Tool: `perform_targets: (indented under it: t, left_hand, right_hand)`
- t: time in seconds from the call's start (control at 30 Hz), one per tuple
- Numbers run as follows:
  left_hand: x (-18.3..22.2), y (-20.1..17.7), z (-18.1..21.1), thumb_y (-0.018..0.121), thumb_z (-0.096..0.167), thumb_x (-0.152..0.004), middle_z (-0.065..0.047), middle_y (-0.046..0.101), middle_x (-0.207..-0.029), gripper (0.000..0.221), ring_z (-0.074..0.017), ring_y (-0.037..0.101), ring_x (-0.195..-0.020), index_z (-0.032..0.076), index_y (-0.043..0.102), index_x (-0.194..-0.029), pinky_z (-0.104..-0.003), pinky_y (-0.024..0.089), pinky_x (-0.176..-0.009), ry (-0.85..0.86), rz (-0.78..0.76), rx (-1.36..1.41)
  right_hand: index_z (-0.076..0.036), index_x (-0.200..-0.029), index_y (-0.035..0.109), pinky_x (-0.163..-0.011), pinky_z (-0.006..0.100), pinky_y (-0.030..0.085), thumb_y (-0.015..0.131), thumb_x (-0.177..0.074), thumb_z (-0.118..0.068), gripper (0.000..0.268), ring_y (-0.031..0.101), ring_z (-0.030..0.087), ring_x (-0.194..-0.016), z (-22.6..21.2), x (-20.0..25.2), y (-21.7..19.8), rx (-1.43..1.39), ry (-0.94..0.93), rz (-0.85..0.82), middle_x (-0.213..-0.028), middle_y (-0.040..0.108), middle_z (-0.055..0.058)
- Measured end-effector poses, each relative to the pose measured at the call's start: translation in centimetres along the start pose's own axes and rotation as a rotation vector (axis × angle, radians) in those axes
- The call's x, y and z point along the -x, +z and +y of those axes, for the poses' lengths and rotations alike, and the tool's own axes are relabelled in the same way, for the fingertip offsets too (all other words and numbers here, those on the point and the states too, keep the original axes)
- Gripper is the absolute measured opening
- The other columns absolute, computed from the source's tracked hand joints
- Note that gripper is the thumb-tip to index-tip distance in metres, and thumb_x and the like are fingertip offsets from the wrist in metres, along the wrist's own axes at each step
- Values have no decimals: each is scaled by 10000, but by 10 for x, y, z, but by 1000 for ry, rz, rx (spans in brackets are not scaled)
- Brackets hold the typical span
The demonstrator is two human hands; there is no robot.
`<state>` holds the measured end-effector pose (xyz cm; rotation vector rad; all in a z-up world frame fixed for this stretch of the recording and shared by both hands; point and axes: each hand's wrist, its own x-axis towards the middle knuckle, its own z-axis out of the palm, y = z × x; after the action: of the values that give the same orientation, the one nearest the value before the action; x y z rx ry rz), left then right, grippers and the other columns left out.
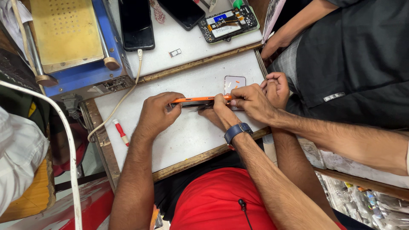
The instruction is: The person removes the back cover of an orange smartphone, then uses a black plastic prying tool to separate the screen assembly from the frame. They continue to pry around the edges to loosen the device.
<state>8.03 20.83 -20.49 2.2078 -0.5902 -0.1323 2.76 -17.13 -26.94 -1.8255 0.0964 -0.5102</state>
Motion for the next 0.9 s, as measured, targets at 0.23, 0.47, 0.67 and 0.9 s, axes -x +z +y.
perform_targets:
  t: [0.23,0.47,0.67,0.9]
  left_hand:
    - [0,0,1,734,129,-867,-62,801,-1033,254,-159,741,-784,124,778,-1116,-314,615,-695,-10,-4,3]
    - [1,-1,2,733,129,-874,-62,801,-1031,249,-161,747,-803,127,779,-1119,-314,620,-715,2,-1,10]
    - [1,-3,6,734,126,-871,-66,800,-1051,252,-168,758,-845,129,780,-1119,-318,620,-704,-4,-2,17]
    - [1,0,1,740,143,-888,-63,802,-1059,228,-163,764,-880,134,780,-1113,-318,630,-712,-9,-9,9]
  right_hand:
    - [-26,-1134,538,-544,203,431,435,-1047,20,142,495,41,-621,18,5,-1,-156,72,109,-849,628,63]
    - [-25,-1134,532,-539,204,421,427,-1046,20,144,488,40,-622,10,4,0,-167,80,102,-847,628,67]
    - [-20,-1135,532,-547,207,426,416,-1041,25,156,490,43,-624,7,5,1,-151,63,106,-847,628,69]
    - [-23,-1119,537,-535,211,439,416,-1030,23,157,496,48,-616,3,4,2,-111,52,100,-837,626,69]
